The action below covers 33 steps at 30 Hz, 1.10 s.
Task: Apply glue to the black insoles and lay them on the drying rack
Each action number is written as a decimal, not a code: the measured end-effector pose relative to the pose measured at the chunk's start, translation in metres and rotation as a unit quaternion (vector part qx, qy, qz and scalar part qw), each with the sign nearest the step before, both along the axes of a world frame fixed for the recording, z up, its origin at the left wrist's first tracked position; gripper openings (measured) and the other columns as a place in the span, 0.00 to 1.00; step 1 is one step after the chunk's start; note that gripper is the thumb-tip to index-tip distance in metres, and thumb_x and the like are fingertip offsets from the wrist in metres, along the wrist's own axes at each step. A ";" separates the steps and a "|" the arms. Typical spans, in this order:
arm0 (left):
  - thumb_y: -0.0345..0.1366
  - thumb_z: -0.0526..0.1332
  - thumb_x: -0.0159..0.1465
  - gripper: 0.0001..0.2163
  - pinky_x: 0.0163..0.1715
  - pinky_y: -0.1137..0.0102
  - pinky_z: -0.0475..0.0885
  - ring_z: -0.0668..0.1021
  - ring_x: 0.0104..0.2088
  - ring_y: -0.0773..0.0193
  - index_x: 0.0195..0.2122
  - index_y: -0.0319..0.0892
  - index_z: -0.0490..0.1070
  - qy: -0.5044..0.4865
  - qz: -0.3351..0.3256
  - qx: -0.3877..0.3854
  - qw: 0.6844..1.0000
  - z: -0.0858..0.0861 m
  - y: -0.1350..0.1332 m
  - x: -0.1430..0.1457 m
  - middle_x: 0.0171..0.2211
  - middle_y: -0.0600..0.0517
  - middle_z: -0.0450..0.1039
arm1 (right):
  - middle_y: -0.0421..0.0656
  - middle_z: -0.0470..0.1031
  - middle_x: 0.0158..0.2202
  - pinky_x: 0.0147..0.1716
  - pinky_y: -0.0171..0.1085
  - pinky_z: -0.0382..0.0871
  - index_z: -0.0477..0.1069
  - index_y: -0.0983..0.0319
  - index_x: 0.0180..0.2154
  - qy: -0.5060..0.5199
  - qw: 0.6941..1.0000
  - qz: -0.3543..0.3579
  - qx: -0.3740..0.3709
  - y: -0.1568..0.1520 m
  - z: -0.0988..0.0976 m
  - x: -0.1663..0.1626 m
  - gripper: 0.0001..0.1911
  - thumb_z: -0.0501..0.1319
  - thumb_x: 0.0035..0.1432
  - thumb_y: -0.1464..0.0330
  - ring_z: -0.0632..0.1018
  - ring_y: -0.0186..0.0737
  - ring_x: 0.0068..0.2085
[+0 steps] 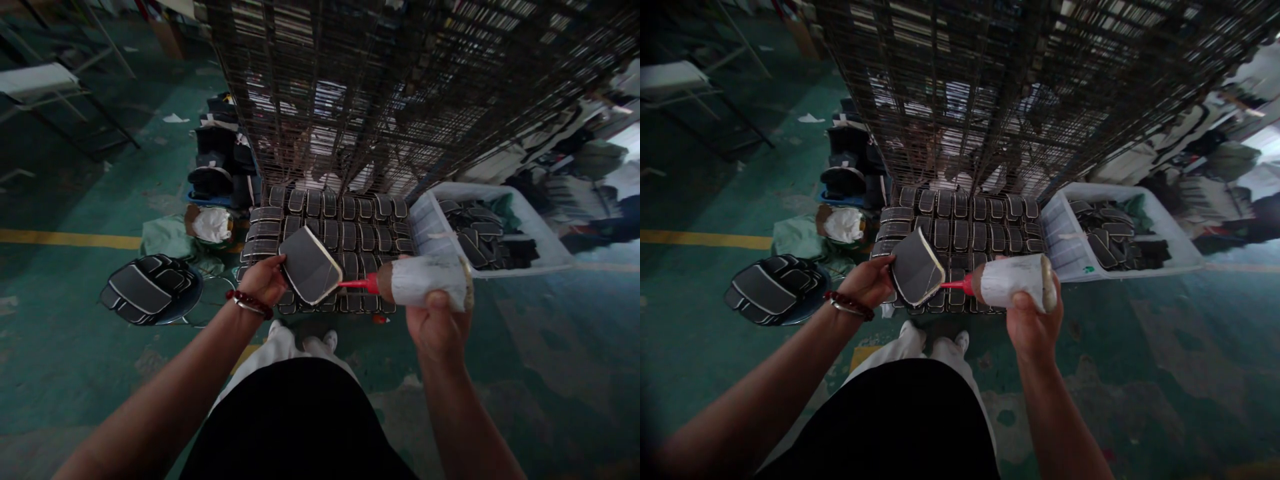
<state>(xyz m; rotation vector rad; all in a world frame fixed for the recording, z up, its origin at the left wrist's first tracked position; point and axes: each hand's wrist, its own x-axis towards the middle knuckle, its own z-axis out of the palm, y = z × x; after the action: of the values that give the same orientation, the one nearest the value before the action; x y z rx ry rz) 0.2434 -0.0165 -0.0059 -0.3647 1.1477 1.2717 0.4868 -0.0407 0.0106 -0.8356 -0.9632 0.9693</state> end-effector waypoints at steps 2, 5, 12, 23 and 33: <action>0.20 0.51 0.71 0.15 0.30 0.70 0.83 0.82 0.22 0.63 0.54 0.29 0.73 -0.023 0.028 -0.005 0.999 -0.001 0.003 0.001 0.27 0.47 0.80 | 0.49 0.83 0.45 0.57 0.55 0.74 0.77 0.58 0.50 0.010 1.000 0.002 -0.027 -0.007 -0.009 -0.007 0.25 0.75 0.52 0.58 0.83 0.51 0.49; 0.20 0.51 0.70 0.15 0.22 0.76 0.79 0.79 0.19 0.65 0.52 0.29 0.73 -0.046 0.052 -0.001 0.998 -0.004 0.006 0.003 0.24 0.49 0.78 | 0.50 0.81 0.51 0.58 0.55 0.74 0.76 0.57 0.52 0.032 0.998 -0.020 -0.042 -0.010 -0.017 -0.013 0.25 0.73 0.54 0.57 0.82 0.53 0.53; 0.20 0.50 0.70 0.15 0.23 0.76 0.79 0.80 0.20 0.65 0.50 0.29 0.74 -0.063 0.058 0.008 0.996 -0.006 0.010 0.007 0.24 0.49 0.78 | 0.49 0.77 0.59 0.60 0.55 0.73 0.75 0.57 0.56 0.038 0.995 -0.085 -0.022 -0.007 -0.023 -0.007 0.28 0.73 0.55 0.58 0.78 0.53 0.59; 0.22 0.53 0.70 0.10 0.23 0.74 0.77 0.79 0.21 0.65 0.37 0.38 0.73 -0.059 0.045 0.005 0.997 -0.035 0.017 0.003 0.23 0.51 0.75 | 0.39 0.83 0.45 0.26 0.31 0.78 0.78 0.56 0.45 0.315 0.927 0.038 -0.200 0.019 -0.018 0.004 0.16 0.73 0.60 0.55 0.84 0.39 0.43; 0.19 0.56 0.69 0.13 0.26 0.73 0.78 0.77 0.21 0.68 0.29 0.40 0.68 -0.046 0.067 -0.021 0.996 -0.078 0.012 0.013 0.22 0.53 0.73 | 0.45 0.84 0.45 0.27 0.29 0.74 0.77 0.63 0.51 0.319 0.946 -0.049 -0.021 0.052 0.108 0.060 0.34 0.41 0.74 0.49 0.84 0.35 0.44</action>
<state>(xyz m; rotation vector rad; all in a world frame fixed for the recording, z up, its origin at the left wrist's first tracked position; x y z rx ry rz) 0.2569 -0.0040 -0.0843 -0.5339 1.0865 1.3353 0.5472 0.0112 0.1191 -0.5369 -0.3396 1.0805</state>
